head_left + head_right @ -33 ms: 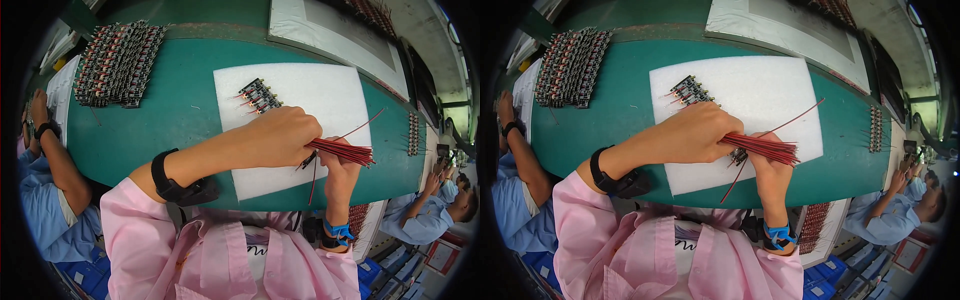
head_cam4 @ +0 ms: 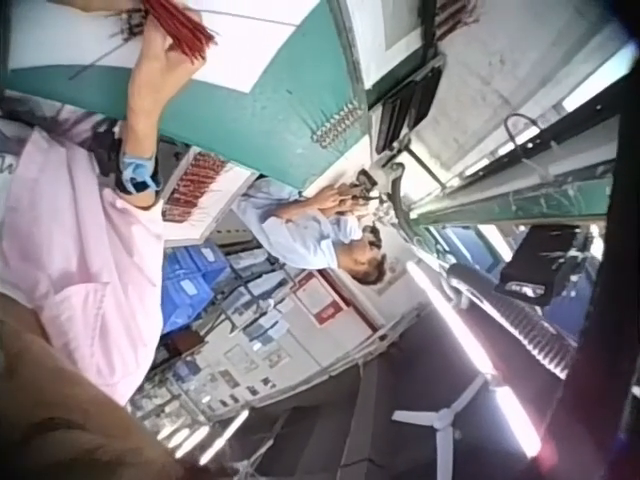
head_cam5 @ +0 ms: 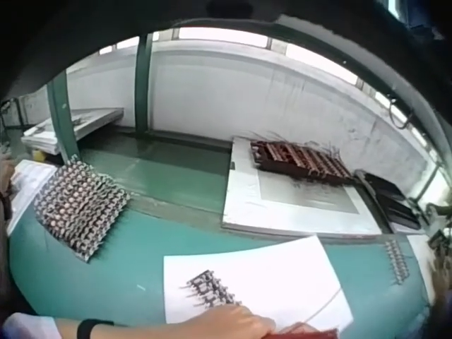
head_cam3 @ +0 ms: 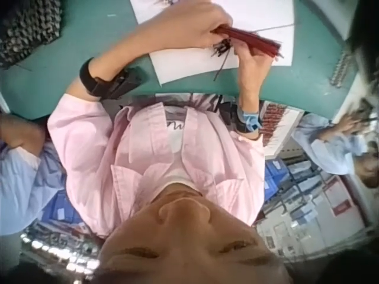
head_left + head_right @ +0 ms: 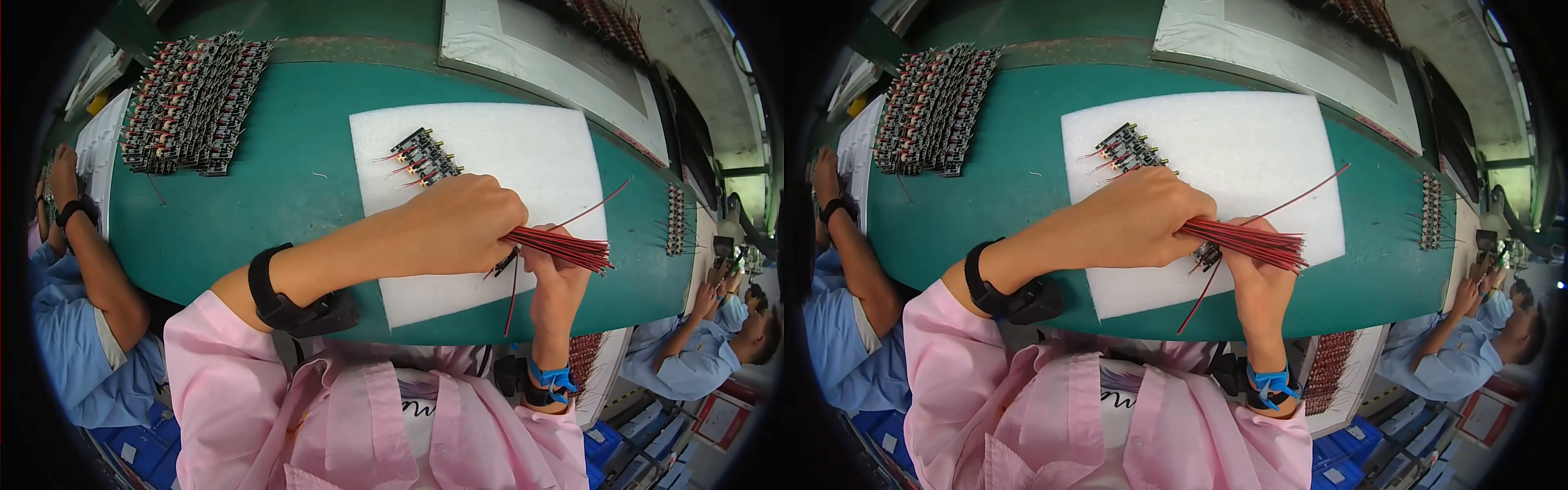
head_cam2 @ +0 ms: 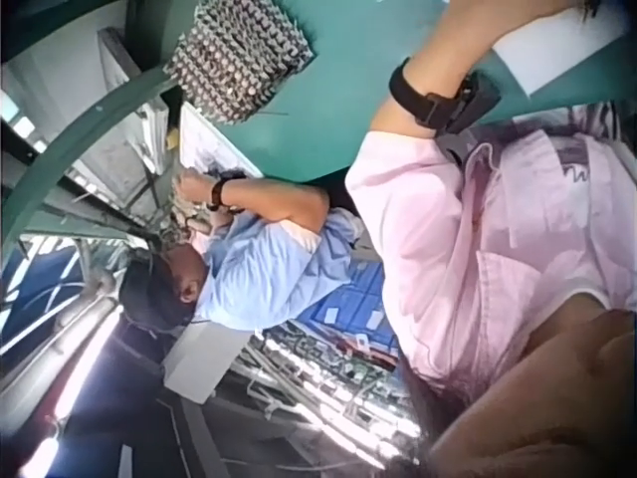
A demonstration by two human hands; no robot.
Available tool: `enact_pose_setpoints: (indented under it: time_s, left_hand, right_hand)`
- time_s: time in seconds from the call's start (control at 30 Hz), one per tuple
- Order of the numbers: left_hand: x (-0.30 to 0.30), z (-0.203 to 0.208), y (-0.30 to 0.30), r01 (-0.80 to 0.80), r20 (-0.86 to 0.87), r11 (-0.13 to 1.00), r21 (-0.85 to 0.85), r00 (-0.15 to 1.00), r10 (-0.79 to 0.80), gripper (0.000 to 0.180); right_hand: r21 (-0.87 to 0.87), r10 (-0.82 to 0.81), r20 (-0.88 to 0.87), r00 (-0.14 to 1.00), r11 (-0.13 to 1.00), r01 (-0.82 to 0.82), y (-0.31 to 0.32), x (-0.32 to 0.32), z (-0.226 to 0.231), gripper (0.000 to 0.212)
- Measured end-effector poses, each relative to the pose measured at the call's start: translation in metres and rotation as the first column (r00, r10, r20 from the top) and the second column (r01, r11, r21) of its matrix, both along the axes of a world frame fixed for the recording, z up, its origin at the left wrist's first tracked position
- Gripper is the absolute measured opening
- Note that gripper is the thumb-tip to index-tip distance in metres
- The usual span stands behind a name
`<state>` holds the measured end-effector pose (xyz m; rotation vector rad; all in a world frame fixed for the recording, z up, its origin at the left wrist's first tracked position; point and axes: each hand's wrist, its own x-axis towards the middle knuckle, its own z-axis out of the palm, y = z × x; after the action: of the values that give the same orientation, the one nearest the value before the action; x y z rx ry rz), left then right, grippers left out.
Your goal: The person picks up a bundle of wires and a circuit board, then inserts the wires one by one into the board. After filling the board, the person sets it aside and picks up another board to repeat the process.
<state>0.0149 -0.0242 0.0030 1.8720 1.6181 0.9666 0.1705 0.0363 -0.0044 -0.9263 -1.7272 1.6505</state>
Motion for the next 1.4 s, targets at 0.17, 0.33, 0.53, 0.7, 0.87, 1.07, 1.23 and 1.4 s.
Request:
enact_pose_setpoints:
  time_s: [0.17,0.33,0.53,0.7,0.87,1.07,1.23,1.4]
  left_hand:
    - [0.000,0.007,0.000,-0.018,0.026,0.997,-0.074,0.999,0.020,0.012]
    - [-0.005,0.005,0.002,0.007,0.162,0.988,-0.154,0.987,0.019,0.016]
    - [-0.010,0.003,0.002,-0.064,0.181,0.988,-0.140,0.979,0.089,0.024]
    - [-0.016,0.002,0.004,-0.146,0.402,0.978,-0.149,0.895,0.195,0.037]
    - [-0.023,-0.007,0.006,-0.164,0.559,0.963,-0.214,0.788,0.258,0.043]
    - [-0.023,-0.010,0.007,-0.176,0.562,0.970,-0.165,0.792,0.239,0.041]
    - [-0.023,-0.010,0.006,-0.172,0.544,0.966,-0.192,0.801,0.250,0.041]
    - [-0.022,-0.010,0.006,-0.176,0.556,0.965,-0.196,0.791,0.257,0.039]
  right_hand:
    - [0.080,-0.059,0.014,0.998,0.995,0.058,-0.004,-0.002,0.000,0.009]
    - [0.199,-0.011,0.126,0.992,0.980,-0.015,0.002,0.001,-0.002,0.008]
    - [0.282,0.031,0.163,0.986,0.956,-0.077,0.019,0.002,-0.010,0.009]
    - [0.412,0.069,0.262,0.963,0.894,-0.176,0.032,0.007,-0.030,0.010]
    - [0.441,0.037,0.300,0.953,0.881,-0.173,0.029,0.003,-0.032,0.011]
    - [0.468,0.026,0.313,0.949,0.865,-0.179,0.029,0.002,-0.033,0.012]
    - [0.460,-0.008,0.324,0.946,0.875,-0.150,0.027,0.003,-0.036,0.012]
    - [0.489,-0.022,0.298,0.954,0.862,-0.133,0.026,0.002,-0.036,0.012]
